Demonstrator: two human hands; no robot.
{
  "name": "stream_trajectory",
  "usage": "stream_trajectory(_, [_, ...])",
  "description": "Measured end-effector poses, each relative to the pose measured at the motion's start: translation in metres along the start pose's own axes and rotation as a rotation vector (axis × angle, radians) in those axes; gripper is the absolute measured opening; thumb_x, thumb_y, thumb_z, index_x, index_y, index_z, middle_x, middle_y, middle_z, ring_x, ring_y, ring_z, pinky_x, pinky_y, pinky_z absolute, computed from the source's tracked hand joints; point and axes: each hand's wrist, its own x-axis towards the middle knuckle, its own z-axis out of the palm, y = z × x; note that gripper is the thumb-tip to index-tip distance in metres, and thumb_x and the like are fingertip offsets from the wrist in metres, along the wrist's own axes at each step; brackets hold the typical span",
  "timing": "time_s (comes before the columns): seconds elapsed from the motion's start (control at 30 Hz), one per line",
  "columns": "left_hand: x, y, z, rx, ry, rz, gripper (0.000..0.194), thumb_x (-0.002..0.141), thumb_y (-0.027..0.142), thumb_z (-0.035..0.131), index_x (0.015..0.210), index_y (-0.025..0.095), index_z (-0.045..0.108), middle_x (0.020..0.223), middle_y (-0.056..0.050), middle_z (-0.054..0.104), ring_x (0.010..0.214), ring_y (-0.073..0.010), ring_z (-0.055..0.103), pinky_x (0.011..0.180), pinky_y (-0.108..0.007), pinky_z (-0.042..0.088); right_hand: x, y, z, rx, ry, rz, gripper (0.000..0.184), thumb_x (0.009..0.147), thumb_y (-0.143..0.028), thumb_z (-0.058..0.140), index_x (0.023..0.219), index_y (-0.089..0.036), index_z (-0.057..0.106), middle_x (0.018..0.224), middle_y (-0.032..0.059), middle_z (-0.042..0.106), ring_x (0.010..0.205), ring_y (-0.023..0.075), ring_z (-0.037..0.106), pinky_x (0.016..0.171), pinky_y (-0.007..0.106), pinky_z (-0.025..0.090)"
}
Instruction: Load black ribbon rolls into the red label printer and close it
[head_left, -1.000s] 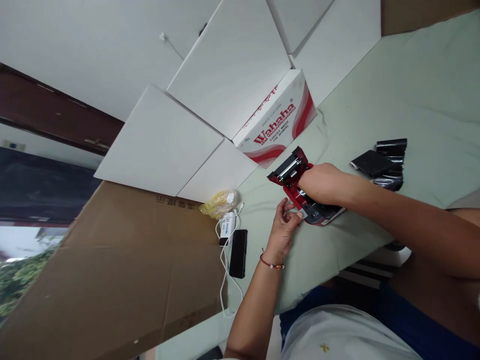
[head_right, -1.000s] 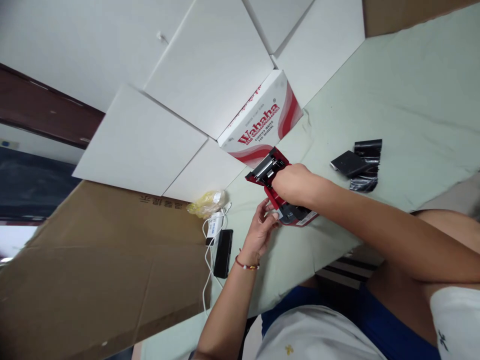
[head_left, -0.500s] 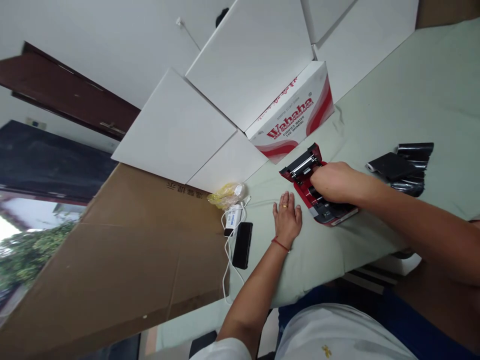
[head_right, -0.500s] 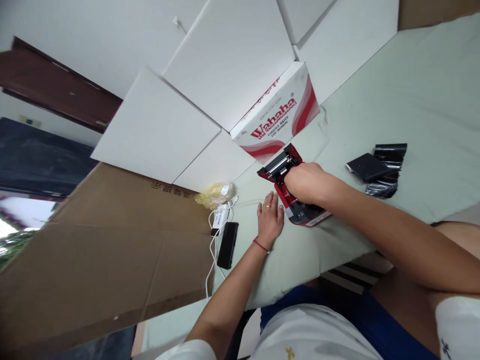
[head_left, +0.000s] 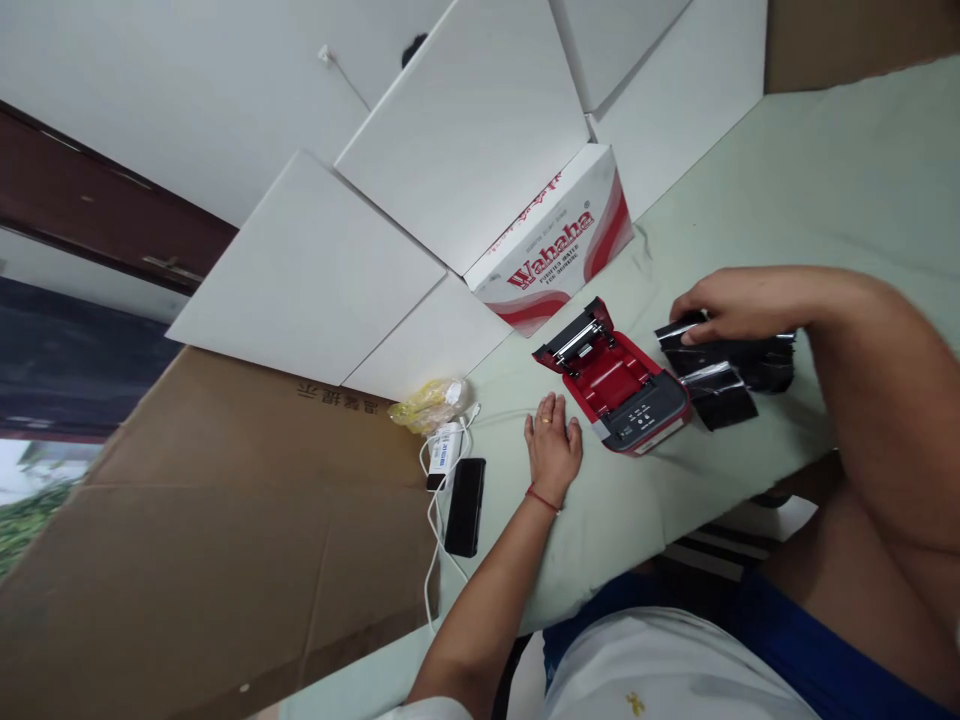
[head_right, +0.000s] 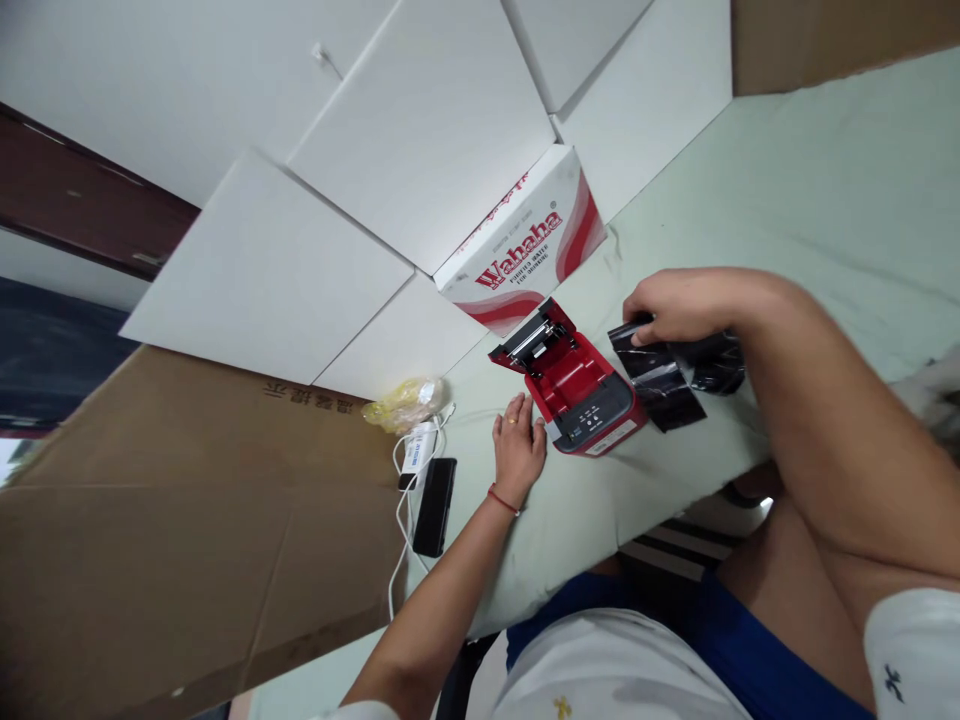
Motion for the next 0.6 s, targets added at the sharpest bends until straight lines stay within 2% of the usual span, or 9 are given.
stream_trajectory(0.1, [0.0,0.0,0.0,-0.004,0.0,-0.004,0.054,0.107,0.03,0.043,0.159,0.019,0.052,0.17,-0.015,0.048,0.161,-0.0276,0.041,0.134,-0.059,0.026,0.029,-0.007,0.021,-0.088,-0.066,0.023,0.029,0.091,-0.025,0.067,0.117,-0.019,0.078,0.106,0.0121,0.078,0.088,0.0249,0.067,0.076,0.036,0.046])
stream_trajectory(0.2, [0.0,0.0,0.0,-0.005,0.004,-0.004,0.054,0.107,0.03,0.043,0.158,0.019,0.053,0.169,-0.016,0.05,0.16,-0.0278,0.042,0.134,-0.058,0.027,0.04,-0.024,0.033,-0.134,-0.091,0.105,0.037,0.085,-0.017,0.065,0.119,-0.02,0.08,0.111,0.0151,0.078,0.089,0.0271,0.067,0.076,0.037,0.046])
stream_trajectory(0.27, [0.0,0.0,-0.001,-0.006,0.008,-0.003,0.053,0.107,0.03,0.044,0.158,0.02,0.054,0.168,-0.016,0.051,0.16,-0.028,0.043,0.134,-0.059,0.028,0.036,-0.03,0.031,-0.133,-0.081,0.162,0.045,0.083,-0.013,0.063,0.124,-0.02,0.079,0.116,0.0163,0.078,0.091,0.0272,0.067,0.076,0.037,0.047])
stream_trajectory(0.33, [0.0,0.0,-0.001,-0.007,0.012,-0.001,0.053,0.106,0.031,0.044,0.157,0.02,0.054,0.167,-0.016,0.052,0.159,-0.0282,0.043,0.133,-0.059,0.029,0.026,-0.026,0.02,-0.115,-0.026,0.163,0.05,0.086,-0.013,0.061,0.133,-0.022,0.076,0.123,0.014,0.077,0.098,0.0247,0.067,0.082,0.034,0.048])
stream_trajectory(0.4, [-0.001,0.0,-0.001,-0.007,0.021,0.001,0.052,0.106,0.031,0.044,0.156,0.018,0.055,0.167,-0.017,0.052,0.158,-0.0284,0.044,0.133,-0.058,0.03,0.011,-0.01,0.006,-0.119,0.082,0.203,0.049,0.091,-0.016,0.058,0.137,-0.024,0.074,0.129,0.0124,0.075,0.106,0.024,0.066,0.087,0.034,0.046])
stream_trajectory(0.5, [-0.001,0.0,0.0,-0.009,0.041,0.01,0.051,0.106,0.03,0.045,0.154,0.017,0.057,0.166,-0.017,0.053,0.157,-0.0287,0.046,0.132,-0.058,0.031,-0.01,0.029,-0.01,-0.146,0.234,0.476,0.044,0.096,-0.022,0.057,0.136,-0.024,0.074,0.135,0.0153,0.072,0.111,0.0272,0.065,0.084,0.037,0.043])
stream_trajectory(0.53, [-0.001,-0.001,0.0,-0.012,0.047,0.013,0.051,0.106,0.029,0.045,0.154,0.017,0.057,0.165,-0.018,0.054,0.157,-0.0289,0.046,0.132,-0.058,0.032,-0.015,0.042,-0.011,-0.148,0.236,0.546,0.043,0.096,-0.024,0.059,0.137,-0.023,0.075,0.135,0.0162,0.072,0.111,0.0269,0.065,0.083,0.037,0.042])
stream_trajectory(0.6, [-0.001,-0.001,0.0,-0.018,0.054,0.016,0.051,0.105,0.029,0.045,0.154,0.017,0.057,0.165,-0.018,0.054,0.156,-0.0296,0.047,0.131,-0.059,0.032,-0.02,0.065,-0.008,-0.142,0.213,0.549,0.043,0.095,-0.025,0.064,0.136,-0.018,0.076,0.131,0.0169,0.074,0.109,0.0232,0.065,0.083,0.035,0.04])
